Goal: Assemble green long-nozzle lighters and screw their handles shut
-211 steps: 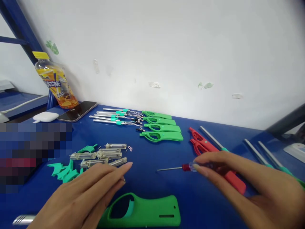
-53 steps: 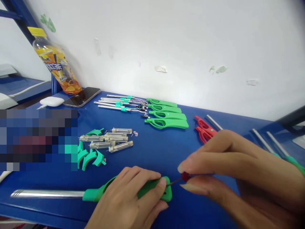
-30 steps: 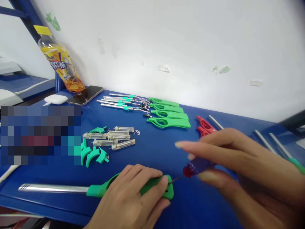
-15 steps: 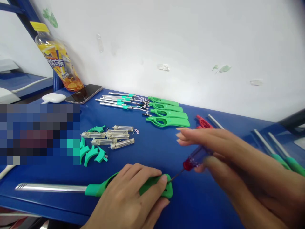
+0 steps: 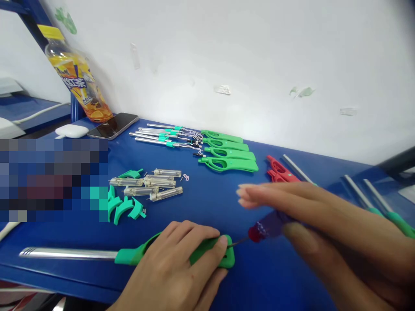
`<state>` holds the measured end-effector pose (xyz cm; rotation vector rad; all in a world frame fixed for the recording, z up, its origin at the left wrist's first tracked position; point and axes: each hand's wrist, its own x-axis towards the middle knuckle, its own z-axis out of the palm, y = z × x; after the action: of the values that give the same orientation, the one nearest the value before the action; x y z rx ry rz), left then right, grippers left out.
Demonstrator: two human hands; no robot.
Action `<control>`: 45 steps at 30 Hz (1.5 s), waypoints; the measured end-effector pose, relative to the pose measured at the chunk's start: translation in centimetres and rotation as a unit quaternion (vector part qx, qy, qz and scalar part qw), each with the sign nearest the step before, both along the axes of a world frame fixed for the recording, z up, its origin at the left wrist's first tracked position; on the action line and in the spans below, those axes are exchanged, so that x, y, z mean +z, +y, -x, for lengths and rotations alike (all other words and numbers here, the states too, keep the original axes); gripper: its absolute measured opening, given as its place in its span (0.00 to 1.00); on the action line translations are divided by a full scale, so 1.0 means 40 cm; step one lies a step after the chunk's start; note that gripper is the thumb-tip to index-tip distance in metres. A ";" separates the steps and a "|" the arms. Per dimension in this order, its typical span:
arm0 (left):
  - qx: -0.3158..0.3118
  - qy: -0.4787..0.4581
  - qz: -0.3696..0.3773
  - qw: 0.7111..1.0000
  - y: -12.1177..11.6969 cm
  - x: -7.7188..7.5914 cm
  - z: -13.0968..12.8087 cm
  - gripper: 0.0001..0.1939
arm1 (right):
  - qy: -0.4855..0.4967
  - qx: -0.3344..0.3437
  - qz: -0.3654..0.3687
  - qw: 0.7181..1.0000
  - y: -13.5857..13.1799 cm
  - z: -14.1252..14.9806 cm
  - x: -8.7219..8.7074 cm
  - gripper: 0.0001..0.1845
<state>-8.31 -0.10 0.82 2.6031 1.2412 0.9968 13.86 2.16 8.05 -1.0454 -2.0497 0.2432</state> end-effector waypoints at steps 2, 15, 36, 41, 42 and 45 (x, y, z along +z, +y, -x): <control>-0.002 0.003 0.004 1.000 0.002 -0.001 0.002 0.11 | 0.007 0.009 0.016 1.000 -0.005 -0.005 -0.001 0.18; -0.027 -0.017 0.013 0.999 0.000 -0.011 0.014 0.09 | 0.043 0.027 0.022 0.998 0.006 0.004 0.003 0.10; -0.030 -0.010 -0.045 0.998 -0.007 0.005 0.001 0.12 | 0.009 0.012 0.004 1.000 0.000 0.004 -0.004 0.16; -0.019 0.015 -0.048 0.999 -0.012 -0.001 -0.001 0.17 | 0.050 0.062 0.018 0.997 -0.004 0.013 0.008 0.18; -0.022 0.025 -0.051 0.998 -0.013 -0.001 0.002 0.17 | 0.058 0.072 0.019 0.995 -0.004 0.014 0.011 0.20; -0.040 0.049 -0.060 0.996 -0.016 0.006 0.015 0.15 | 0.074 0.099 0.032 0.992 0.000 0.014 0.019 0.20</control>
<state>-8.89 -0.73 1.04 2.7996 1.1184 0.9688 13.29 2.14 8.80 -0.8353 -2.0206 0.4762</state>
